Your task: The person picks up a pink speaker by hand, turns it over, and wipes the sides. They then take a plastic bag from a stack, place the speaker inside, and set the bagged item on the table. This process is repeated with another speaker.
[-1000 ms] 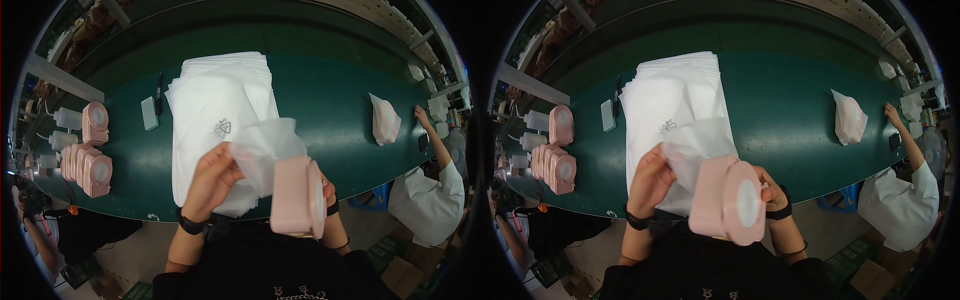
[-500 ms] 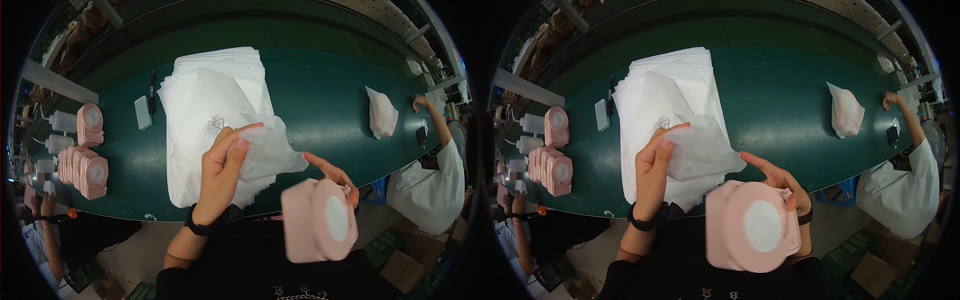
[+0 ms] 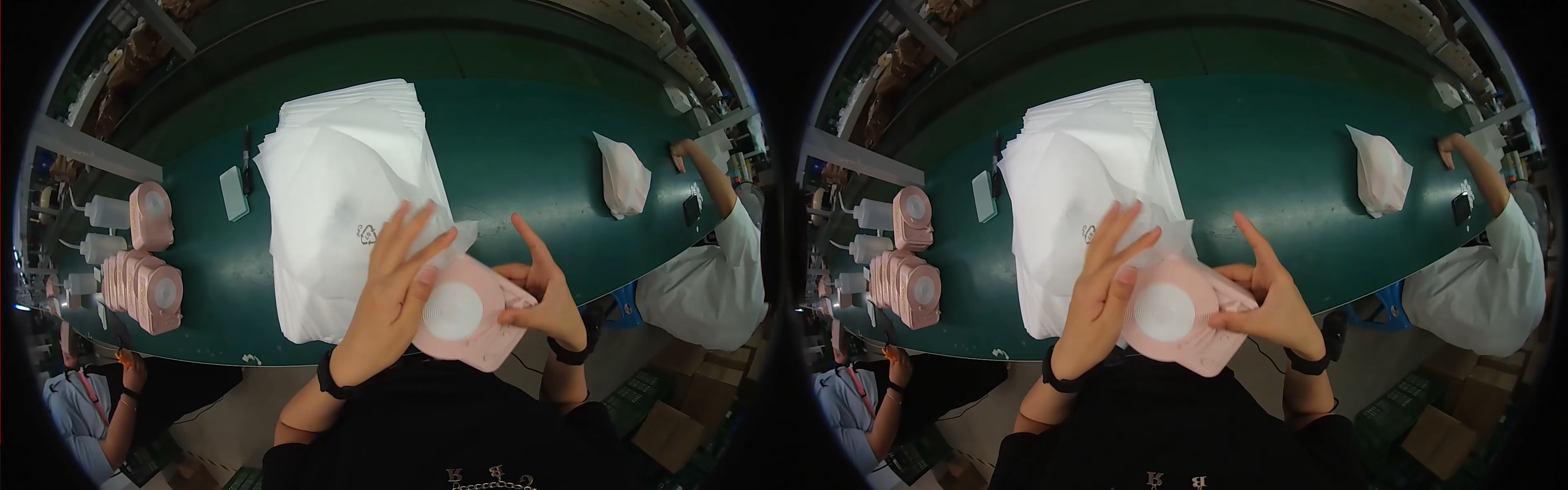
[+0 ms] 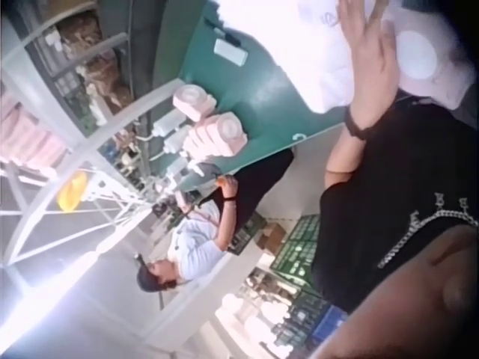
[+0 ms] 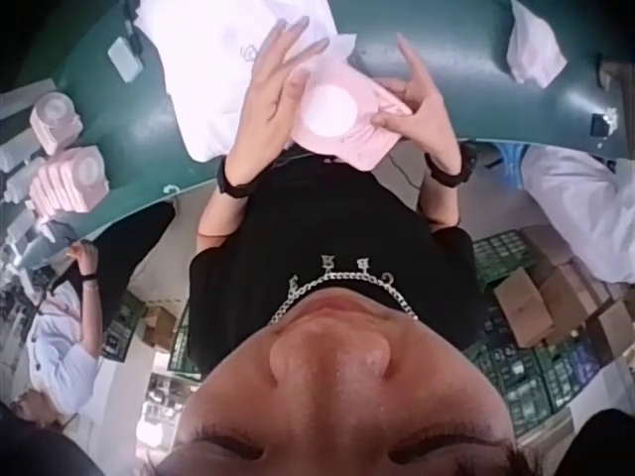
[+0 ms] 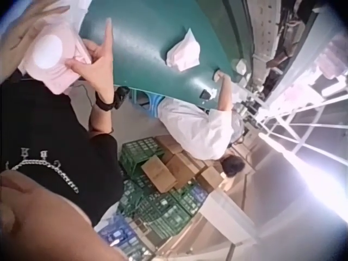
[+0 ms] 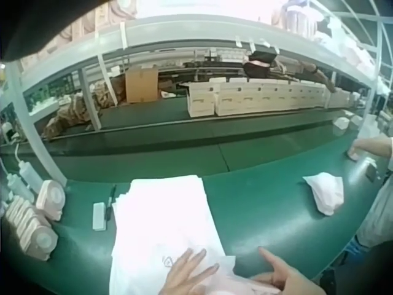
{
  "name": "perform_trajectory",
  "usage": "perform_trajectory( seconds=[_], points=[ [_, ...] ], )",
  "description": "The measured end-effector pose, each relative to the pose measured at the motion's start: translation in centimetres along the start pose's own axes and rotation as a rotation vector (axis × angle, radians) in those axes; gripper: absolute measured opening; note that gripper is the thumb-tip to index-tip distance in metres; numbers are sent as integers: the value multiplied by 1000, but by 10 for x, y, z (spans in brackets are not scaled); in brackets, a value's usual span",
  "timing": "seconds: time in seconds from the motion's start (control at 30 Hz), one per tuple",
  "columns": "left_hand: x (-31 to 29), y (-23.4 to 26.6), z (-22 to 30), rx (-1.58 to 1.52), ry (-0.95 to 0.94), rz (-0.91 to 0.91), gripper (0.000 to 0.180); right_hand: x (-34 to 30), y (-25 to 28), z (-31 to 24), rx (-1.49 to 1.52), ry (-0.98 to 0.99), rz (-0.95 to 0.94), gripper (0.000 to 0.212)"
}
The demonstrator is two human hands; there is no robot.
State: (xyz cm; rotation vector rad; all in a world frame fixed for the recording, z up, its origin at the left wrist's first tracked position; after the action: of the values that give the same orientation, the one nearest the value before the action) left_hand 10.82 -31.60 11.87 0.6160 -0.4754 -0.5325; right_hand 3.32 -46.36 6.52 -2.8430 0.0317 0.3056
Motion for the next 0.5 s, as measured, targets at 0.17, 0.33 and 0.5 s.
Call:
perform_trajectory(
  seconds=[0.17, 0.33, 0.5],
  points=[
    [-12, -23, 17, 56, -90, -162, 37, 15, 32, 25, 227, 21, 222, 104],
    [-2, -24, 29, 318, -208, -83, 42, 8, 7, 2, -31, 312, 145, 105],
    [-22, -42, 45, 168, -316, -107, 42, 20, 29, 0, 181, 332, 324, 101]
  ],
)
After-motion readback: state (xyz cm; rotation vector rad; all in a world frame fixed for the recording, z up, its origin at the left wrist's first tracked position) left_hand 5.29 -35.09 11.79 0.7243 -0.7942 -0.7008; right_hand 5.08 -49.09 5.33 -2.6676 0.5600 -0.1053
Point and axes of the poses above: each hand's wrist, its own x-axis towards the middle knuckle, its own y-axis out of the back of the hand, z = x × y, the point moved 10 cm from there along x, towards the middle knuckle, and after that the axes turned 7 degrees about x, right-handed, at the moved point
